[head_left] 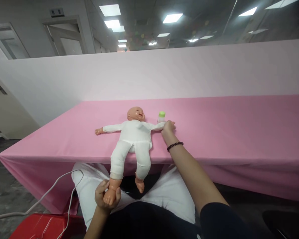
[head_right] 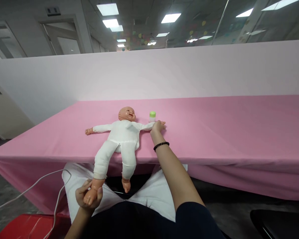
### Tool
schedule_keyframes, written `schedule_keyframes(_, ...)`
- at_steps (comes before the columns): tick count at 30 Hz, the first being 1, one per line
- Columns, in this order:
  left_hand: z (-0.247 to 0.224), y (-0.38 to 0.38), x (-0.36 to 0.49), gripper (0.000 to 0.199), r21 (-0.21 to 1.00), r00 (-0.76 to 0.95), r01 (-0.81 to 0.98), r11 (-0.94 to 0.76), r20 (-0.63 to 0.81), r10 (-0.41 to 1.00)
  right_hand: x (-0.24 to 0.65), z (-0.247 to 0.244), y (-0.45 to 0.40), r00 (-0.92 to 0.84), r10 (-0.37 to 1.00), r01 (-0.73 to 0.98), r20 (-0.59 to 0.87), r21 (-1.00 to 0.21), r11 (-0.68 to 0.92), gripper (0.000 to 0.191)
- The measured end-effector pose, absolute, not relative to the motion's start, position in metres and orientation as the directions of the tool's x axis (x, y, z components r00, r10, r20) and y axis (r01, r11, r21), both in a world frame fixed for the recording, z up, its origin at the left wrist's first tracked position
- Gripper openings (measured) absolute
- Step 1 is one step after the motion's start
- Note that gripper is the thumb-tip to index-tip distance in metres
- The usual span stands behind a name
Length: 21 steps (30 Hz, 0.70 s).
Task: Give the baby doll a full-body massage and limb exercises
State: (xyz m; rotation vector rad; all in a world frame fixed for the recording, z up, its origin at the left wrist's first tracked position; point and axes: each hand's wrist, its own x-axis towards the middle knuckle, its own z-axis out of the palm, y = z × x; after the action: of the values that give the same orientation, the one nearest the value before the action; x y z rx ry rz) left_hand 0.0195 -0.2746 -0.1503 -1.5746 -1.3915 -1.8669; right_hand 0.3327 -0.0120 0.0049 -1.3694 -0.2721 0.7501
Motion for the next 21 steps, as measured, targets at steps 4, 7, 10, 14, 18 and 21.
schedule_keyframes(4,-0.157,-0.277,0.026,0.035,0.390,-0.275,0.788,-0.476,0.915,0.295,0.335,0.003,-0.011,0.765,0.569,-0.373,-0.301,-0.928,0.010,0.046)
schedule_keyframes(7,-0.142,-0.272,0.023,0.030,0.405,-0.268,0.782,-0.474,0.905,0.331,0.333,0.006,-0.011,0.789,0.569,-0.337,-0.231,-0.937,0.088,0.045)
schedule_keyframes(10,-0.108,-0.254,0.017,0.033,0.368,-0.292,0.820,-0.438,0.928,0.233,0.324,0.015,-0.015,0.815,0.568,-0.115,0.118,-0.927,0.358,0.043)
schedule_keyframes(14,-0.041,-0.215,0.026,0.044,0.446,-0.366,0.751,-0.487,0.895,0.256,0.304,0.026,-0.026,0.593,0.456,0.224,0.664,-0.680,0.698,0.048)
schedule_keyframes(18,0.011,-0.182,0.058,0.039,0.573,-0.245,0.638,-0.514,0.784,0.570,0.288,0.025,-0.038,0.238,0.390,0.349,0.890,-0.453,0.820,0.049)
schedule_keyframes(21,0.021,-0.167,0.082,0.033,0.593,-0.142,0.660,-0.461,0.701,0.699,0.285,0.017,-0.042,-0.060,0.382,0.397,0.922,-0.329,0.857,0.048)
